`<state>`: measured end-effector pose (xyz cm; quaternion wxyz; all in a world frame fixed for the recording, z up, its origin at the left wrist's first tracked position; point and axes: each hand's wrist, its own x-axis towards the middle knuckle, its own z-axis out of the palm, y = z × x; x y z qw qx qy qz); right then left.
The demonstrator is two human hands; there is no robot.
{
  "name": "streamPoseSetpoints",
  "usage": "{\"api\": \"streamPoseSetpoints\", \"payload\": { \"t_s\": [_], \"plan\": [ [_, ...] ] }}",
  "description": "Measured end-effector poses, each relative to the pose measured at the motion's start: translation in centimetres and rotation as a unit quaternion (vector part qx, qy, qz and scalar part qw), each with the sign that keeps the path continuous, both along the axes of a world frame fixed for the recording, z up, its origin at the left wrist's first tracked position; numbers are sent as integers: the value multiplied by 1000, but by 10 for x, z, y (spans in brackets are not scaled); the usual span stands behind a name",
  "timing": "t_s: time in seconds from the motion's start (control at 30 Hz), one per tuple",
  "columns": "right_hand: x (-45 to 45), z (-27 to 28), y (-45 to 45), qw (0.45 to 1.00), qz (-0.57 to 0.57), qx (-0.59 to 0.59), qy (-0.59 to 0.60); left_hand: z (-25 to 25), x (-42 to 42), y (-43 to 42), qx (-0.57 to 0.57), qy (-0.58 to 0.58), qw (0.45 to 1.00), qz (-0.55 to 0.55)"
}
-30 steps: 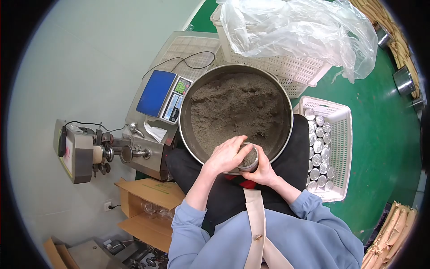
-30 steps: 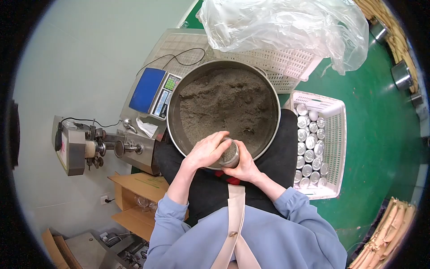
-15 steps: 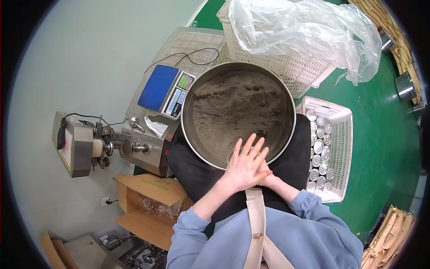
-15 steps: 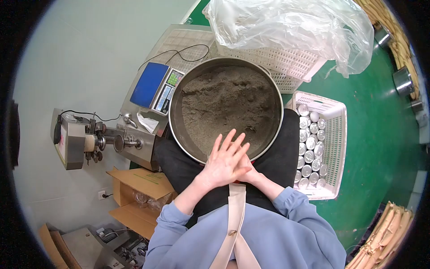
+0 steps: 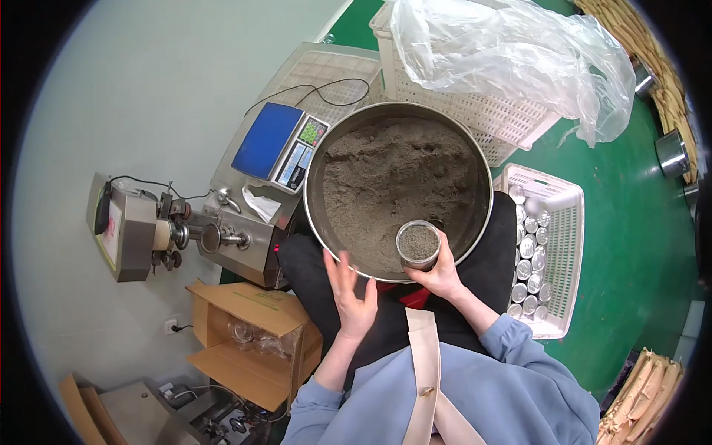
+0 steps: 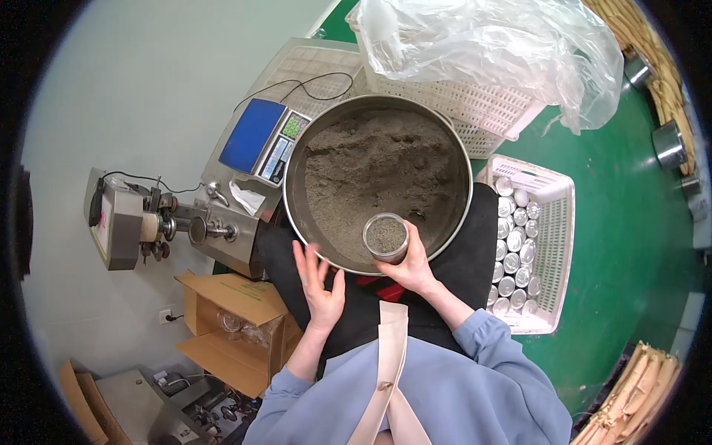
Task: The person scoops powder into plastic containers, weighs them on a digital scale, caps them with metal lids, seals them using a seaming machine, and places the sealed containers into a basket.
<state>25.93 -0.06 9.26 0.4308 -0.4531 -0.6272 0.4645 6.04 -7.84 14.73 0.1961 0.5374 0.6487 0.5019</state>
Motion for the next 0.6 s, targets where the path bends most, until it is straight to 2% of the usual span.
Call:
{"api": "streamPoseSetpoints", "payload": {
  "t_s": [0.03, 0.07, 0.1, 0.2, 0.27, 0.3, 0.4, 0.43, 0.47, 0.5, 0.53, 0.57, 0.6],
  "plan": [
    [-1, 1, -1, 1000, 5, -3, 2, 6, 5, 4, 30, -68, 996, 40],
    [-2, 3, -2, 1000, 10, -7, 3, 7, -4, 4, 41, 31, 997, 54],
    [-3, 4, -2, 1000, 15, -9, 4, -1, -22, 1, 45, 148, 988, -29],
    [-7, 3, -4, 1000, 12, -13, -1, -54, -57, -14, -9, 67, 986, -152],
    [-9, 5, -5, 1000, 20, -16, -3, -8, -11, 0, -6, -48, 999, -2],
    [-11, 5, -6, 1000, 24, -17, -3, -5, -8, 5, -8, -10, 1000, -3],
    [-16, 4, -10, 999, 35, 5, -11, -28, 3, 17, -33, -98, 992, -78],
    [-18, 5, -12, 999, 47, 13, -8, -26, 13, 20, -53, -137, 985, -95],
    [-20, 8, -14, 998, 62, 22, -4, -22, 27, 24, -60, -230, 965, -108],
    [-24, 10, -20, 997, 69, 37, 8, -17, 39, 33, -46, -189, 979, -67],
    [-22, 10, -20, 996, 86, 27, 13, -8, 32, 38, -67, -237, 965, -94],
    [-24, 17, -22, 996, 91, 14, 17, -20, 25, 43, -61, -270, 954, -119],
    [-26, 23, -25, 995, 99, 0, 23, -26, 15, 46, -136, -359, 910, -154]
  ]
}}
